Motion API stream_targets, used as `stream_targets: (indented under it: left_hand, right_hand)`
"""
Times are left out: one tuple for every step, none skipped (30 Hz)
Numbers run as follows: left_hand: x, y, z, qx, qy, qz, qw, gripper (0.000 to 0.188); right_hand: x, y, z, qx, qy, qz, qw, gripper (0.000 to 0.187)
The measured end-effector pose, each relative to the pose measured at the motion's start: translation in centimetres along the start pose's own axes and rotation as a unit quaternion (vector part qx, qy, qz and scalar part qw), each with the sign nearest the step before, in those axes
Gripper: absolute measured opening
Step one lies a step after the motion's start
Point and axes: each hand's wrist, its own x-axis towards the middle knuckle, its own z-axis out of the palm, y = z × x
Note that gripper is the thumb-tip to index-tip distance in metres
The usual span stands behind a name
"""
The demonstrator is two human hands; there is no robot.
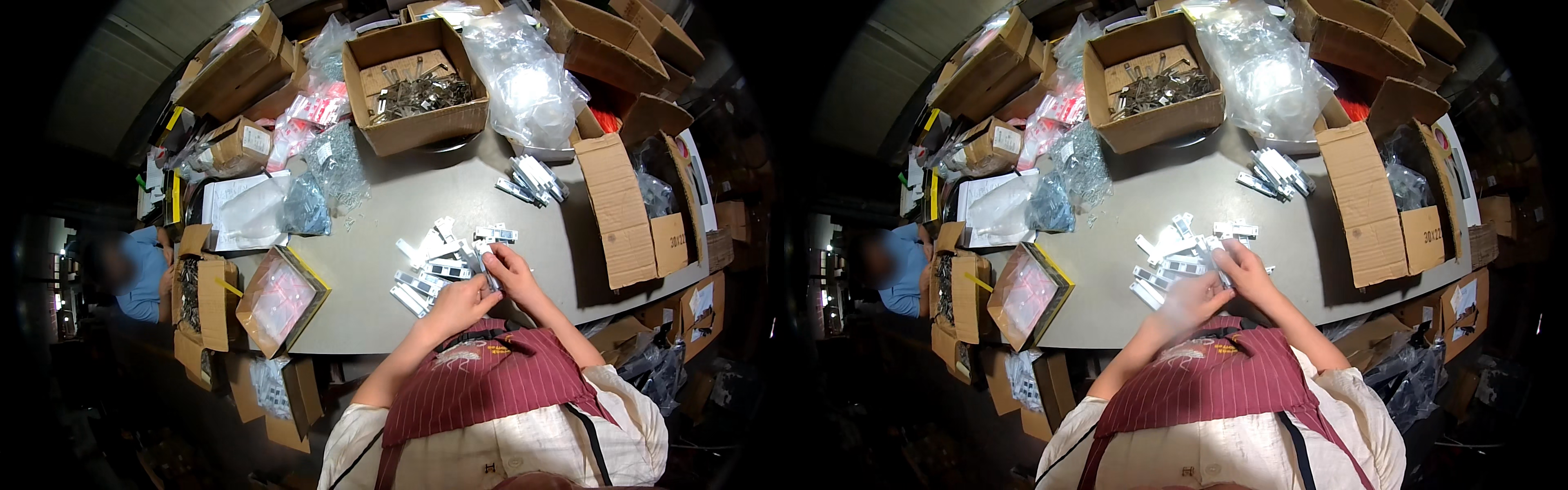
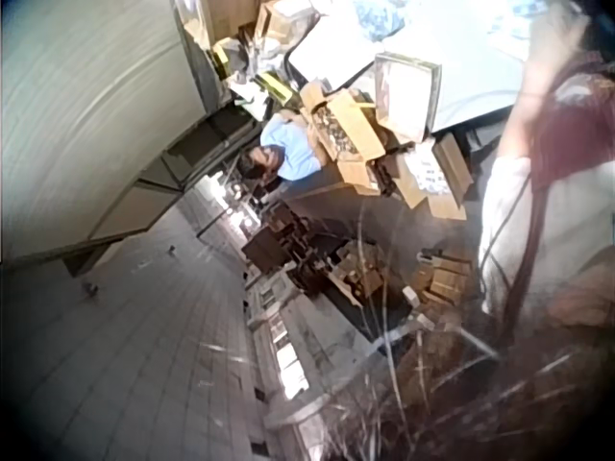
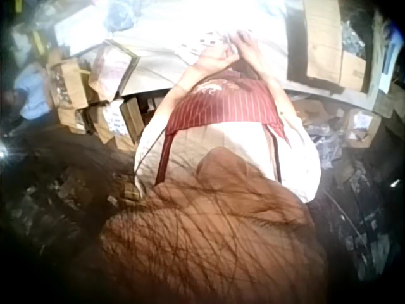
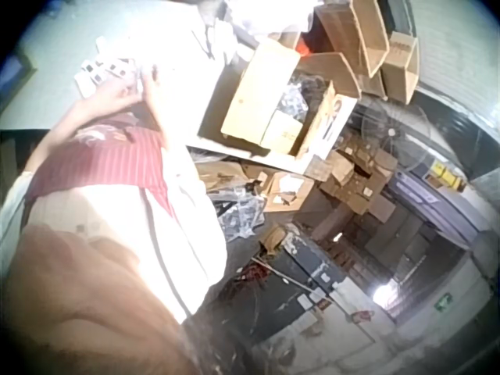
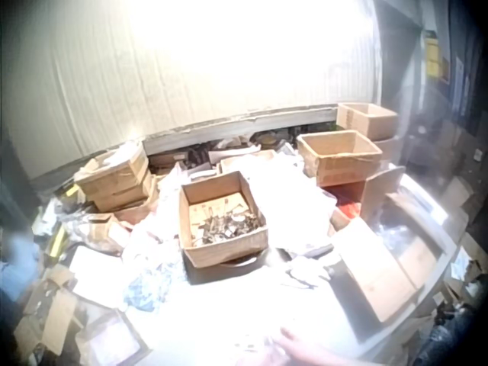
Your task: The person sorts small white plastic hardware pieces on a table, picking them up one by one, inspecting them, and placing them into neat stacks. The workspace is cluttered with cardboard boxes and plastic bags containing various items.
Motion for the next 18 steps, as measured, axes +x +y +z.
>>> stream_targets:
  left_hand:
    - [-0.1,0.4,-0.2,-0.008,-0.012,0.008,1.000,0.033]
    - [-0.1,0.5,-0.3,-0.015,-0.025,0.017,0.999,0.032]
    - [-0.2,0.5,-0.1,-0.019,-0.008,0.022,1.000,0.030]
    - [-0.2,0.4,0.2,-0.011,0.005,0.021,1.000,0.030]
    - [-0.2,0.2,0.5,-0.003,0.017,0.019,1.000,0.031]
    - [-0.2,0.1,0.6,0.005,0.030,0.018,0.999,0.031]
    - [-0.2,0.2,0.5,0.010,0.028,0.014,0.999,0.031]
    - [-0.1,0.4,0.3,0.015,0.025,0.010,1.000,0.031]
    - [-0.1,0.5,0.2,0.019,0.023,0.006,1.000,0.032]
    - [0.1,0.1,0.4,0.029,0.025,0.000,0.999,0.032]
    - [0.3,-0.6,0.7,0.039,0.027,-0.005,0.999,0.032]
    - [0.4,-0.9,0.9,0.049,0.029,-0.010,0.998,0.032]
    - [0.4,-0.8,0.8,0.033,0.018,-0.010,0.999,0.032]
    - [0.4,-0.4,0.5,0.017,0.007,-0.010,1.000,0.032]
    - [0.3,-0.2,0.4,0.002,-0.005,-0.010,1.000,0.031]
    - [0.2,-0.2,0.5,0.000,-0.003,-0.012,1.000,0.031]
    - [0.0,-0.2,0.5,-0.002,-0.002,-0.015,1.000,0.031]
    - [-0.1,-0.2,0.6,-0.004,-0.001,-0.017,1.000,0.031]
  right_hand:
    - [0.1,0.2,0.1,-0.051,0.008,-0.010,0.999,0.032]
    - [0.1,0.4,0.0,-0.037,-0.004,-0.003,0.999,0.032]
    - [0.1,0.5,-0.1,-0.023,-0.016,0.003,1.000,0.032]
    - [0.0,0.2,0.0,-0.009,-0.028,0.010,1.000,0.032]
    - [0.0,-0.1,0.2,-0.006,-0.019,-0.002,1.000,0.032]
    - [-0.1,-0.4,0.5,-0.003,-0.010,-0.014,1.000,0.032]
    - [-0.2,-0.7,0.6,0.001,0.000,-0.025,1.000,0.032]
    - [-0.1,-0.6,0.6,0.017,0.002,-0.030,0.999,0.032]
    - [-0.1,-0.3,0.5,0.033,0.004,-0.034,0.999,0.032]
    - [-0.1,-0.2,0.6,0.048,0.004,-0.037,0.998,0.032]
    - [-0.1,-0.1,0.5,0.030,0.001,-0.040,0.999,0.033]
    - [-0.1,-0.2,0.5,0.011,-0.002,-0.042,0.999,0.034]
    - [-0.2,-0.1,0.4,-0.008,-0.003,-0.044,0.999,0.035]
    - [-0.2,0.0,0.3,-0.028,-0.003,-0.056,0.998,0.036]
    - [-0.2,0.1,0.2,-0.048,-0.004,-0.068,0.996,0.037]
    - [-0.2,0.0,0.2,-0.068,-0.006,-0.082,0.994,0.038]
    - [-0.2,-0.1,0.3,-0.080,-0.007,-0.082,0.993,0.038]
    - [-0.3,-0.3,0.3,-0.092,-0.008,-0.083,0.992,0.039]
